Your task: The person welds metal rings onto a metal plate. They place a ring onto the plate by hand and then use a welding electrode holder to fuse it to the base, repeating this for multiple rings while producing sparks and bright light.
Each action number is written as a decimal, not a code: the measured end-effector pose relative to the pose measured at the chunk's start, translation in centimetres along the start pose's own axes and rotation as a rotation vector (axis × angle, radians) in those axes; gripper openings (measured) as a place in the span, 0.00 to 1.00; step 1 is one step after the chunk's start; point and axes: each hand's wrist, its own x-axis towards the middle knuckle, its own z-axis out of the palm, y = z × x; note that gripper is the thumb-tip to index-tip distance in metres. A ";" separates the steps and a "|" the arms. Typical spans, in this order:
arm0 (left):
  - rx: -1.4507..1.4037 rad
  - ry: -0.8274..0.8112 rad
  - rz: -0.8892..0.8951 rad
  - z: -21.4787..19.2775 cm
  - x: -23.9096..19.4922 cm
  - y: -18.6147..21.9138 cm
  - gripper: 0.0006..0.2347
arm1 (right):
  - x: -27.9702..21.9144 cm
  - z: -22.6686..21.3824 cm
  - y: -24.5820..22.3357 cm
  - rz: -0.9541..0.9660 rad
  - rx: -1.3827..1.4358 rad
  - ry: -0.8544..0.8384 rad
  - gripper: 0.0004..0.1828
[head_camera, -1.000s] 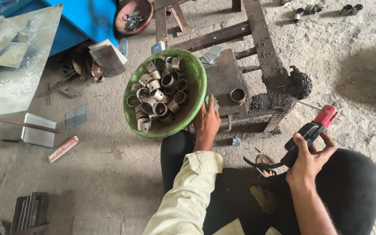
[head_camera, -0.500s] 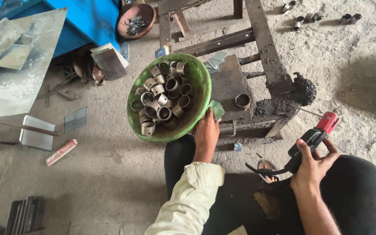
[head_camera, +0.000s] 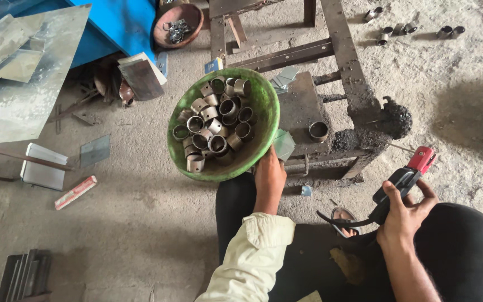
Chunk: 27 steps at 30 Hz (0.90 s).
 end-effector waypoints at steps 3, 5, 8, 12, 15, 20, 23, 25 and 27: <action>-0.100 -0.154 -0.096 0.0 0.0 -0.2 0.32 | 0.0 -0.1 0.0 -0.013 0.002 -0.017 0.38; -0.077 -0.180 -0.122 0.3 0.0 -0.4 0.26 | -0.1 -0.1 0.1 -0.012 0.002 -0.017 0.38; -0.018 -0.154 -0.117 0.4 0.1 -0.4 0.22 | 0.2 0.2 0.0 -0.029 0.030 -0.028 0.38; 0.053 -0.015 -0.046 -0.8 -0.1 0.5 0.26 | -0.2 0.3 -0.1 -0.026 -0.028 -0.004 0.37; -0.022 -0.037 -0.106 -2.6 -0.5 2.2 0.28 | -0.5 0.7 -0.3 -0.043 0.016 -0.029 0.37; -0.196 -0.006 0.039 -3.4 1.3 4.7 0.31 | -1.2 1.8 -1.7 -0.032 -0.001 -0.015 0.37; -0.321 -0.124 0.148 -0.9 5.7 5.0 0.34 | -1.8 1.9 -2.1 0.005 -0.056 -0.003 0.38; -0.322 -0.223 0.202 0.2 8.0 4.7 0.37 | -1.5 2.2 -2.2 -0.007 -0.062 -0.008 0.39; -0.262 -0.283 0.264 1.1 9.6 4.3 0.40 | -1.7 2.2 -2.1 -0.052 -0.032 -0.021 0.38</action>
